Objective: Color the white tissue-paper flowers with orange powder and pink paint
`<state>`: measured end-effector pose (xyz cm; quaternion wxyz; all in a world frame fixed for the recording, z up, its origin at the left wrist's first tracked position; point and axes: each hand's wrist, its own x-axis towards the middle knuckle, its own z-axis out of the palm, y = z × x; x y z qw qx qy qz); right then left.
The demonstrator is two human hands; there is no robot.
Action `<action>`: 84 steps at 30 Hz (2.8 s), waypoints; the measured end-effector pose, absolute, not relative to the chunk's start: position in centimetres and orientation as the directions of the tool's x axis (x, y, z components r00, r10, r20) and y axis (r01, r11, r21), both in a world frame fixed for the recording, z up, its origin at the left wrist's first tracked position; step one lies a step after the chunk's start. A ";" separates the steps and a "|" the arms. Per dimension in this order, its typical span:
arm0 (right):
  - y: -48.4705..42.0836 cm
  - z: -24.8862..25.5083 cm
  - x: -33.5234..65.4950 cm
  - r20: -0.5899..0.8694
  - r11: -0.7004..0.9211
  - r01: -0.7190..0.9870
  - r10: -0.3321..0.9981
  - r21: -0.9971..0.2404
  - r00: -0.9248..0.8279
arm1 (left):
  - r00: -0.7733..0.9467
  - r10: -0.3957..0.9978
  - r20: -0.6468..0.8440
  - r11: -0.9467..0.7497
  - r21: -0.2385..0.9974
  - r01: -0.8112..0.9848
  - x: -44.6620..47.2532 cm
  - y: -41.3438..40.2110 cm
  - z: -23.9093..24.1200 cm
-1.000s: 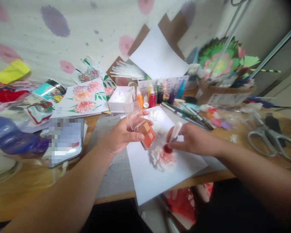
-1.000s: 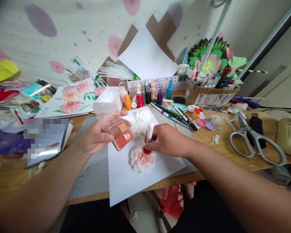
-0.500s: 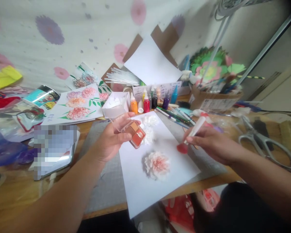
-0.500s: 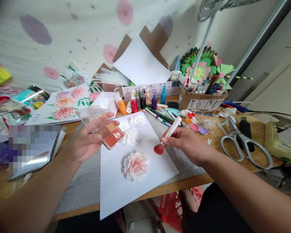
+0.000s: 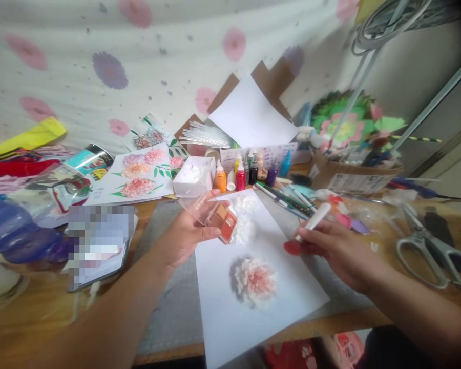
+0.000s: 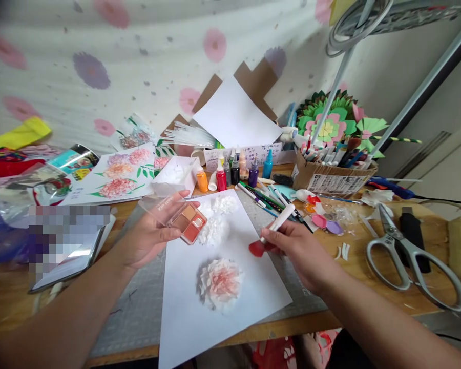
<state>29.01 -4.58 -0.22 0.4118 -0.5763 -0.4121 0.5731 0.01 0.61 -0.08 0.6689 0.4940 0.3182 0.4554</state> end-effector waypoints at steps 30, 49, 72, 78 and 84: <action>3.0 4.1 22.7 0.121 0.195 0.281 0.958 -0.940 -0.260 | 0.403 0.914 -0.034 0.078 0.993 -0.093 1.5 2.4 2.1; 4.7 0.6 20.3 0.274 0.416 0.493 0.901 -0.764 -0.336 | 0.513 0.856 0.058 0.060 0.976 -0.211 0.1 3.0 -0.4; 4.3 -0.1 21.2 0.301 0.428 0.433 0.894 -0.793 -0.331 | 0.444 0.895 -0.043 0.141 0.971 -0.190 1.4 1.9 0.3; 4.2 -0.2 20.7 0.319 0.436 0.436 0.893 -0.787 -0.317 | 0.400 0.914 -0.070 0.165 0.964 -0.207 1.4 1.9 0.1; 4.2 -0.1 20.8 0.318 0.440 0.490 0.894 -0.753 -0.315 | 0.448 0.892 -0.064 0.170 0.965 -0.201 1.3 2.0 -0.2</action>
